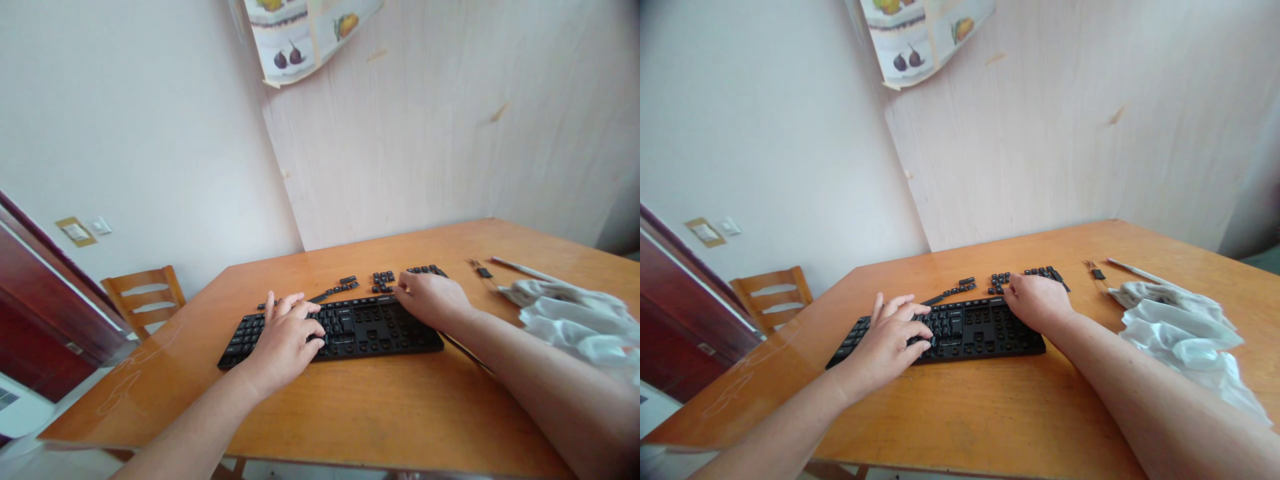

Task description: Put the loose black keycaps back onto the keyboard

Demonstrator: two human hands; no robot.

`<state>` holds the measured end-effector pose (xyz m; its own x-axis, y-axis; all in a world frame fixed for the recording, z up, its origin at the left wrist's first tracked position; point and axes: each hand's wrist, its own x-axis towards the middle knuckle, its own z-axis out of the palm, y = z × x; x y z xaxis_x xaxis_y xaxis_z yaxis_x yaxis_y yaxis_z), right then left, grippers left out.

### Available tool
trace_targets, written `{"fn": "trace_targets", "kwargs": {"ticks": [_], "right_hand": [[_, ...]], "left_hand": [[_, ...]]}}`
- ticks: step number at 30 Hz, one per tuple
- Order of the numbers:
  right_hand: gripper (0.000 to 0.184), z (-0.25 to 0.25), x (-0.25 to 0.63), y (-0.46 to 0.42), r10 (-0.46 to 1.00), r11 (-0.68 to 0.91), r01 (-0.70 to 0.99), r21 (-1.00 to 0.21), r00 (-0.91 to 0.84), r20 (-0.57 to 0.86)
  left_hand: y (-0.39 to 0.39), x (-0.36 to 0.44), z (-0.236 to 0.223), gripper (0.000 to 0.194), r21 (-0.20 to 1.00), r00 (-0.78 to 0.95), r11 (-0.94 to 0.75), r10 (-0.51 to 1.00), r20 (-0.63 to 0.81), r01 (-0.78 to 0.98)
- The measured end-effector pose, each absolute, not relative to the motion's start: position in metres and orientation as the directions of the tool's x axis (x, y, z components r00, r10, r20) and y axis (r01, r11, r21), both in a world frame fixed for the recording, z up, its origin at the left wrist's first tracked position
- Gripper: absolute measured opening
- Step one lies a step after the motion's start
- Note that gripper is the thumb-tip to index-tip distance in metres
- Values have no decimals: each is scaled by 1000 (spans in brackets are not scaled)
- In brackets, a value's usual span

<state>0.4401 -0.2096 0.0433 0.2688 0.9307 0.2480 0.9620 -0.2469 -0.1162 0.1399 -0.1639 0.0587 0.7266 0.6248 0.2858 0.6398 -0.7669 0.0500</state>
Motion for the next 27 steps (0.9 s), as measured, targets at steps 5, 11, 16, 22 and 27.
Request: {"fn": "trace_targets", "kwargs": {"ticks": [5, 11, 16, 22, 27], "right_hand": [[40, 43, 440, -209, 935, -244, 963, -118, 266, 235], [41, 44, 439, -210, 937, -243, 962, -121, 265, 225], [41, 44, 439, -211, 937, -235, 964, -127, 260, 235], [43, 43, 439, -210, 937, -236, 964, -123, 260, 235], [42, 43, 438, -210, 939, -237, 964, -122, 260, 226]], "left_hand": [[-164, 141, 58, 11, 11, 741, -774, 609, 283, 633], [-167, 142, 59, 12, -37, 765, -797, 563, 312, 602], [-172, 144, 60, 17, -65, 785, -818, 521, 335, 571], [-171, 143, 56, 20, -72, 790, -822, 513, 336, 564], [-169, 141, 53, 21, -55, 777, -811, 535, 331, 582]]}}
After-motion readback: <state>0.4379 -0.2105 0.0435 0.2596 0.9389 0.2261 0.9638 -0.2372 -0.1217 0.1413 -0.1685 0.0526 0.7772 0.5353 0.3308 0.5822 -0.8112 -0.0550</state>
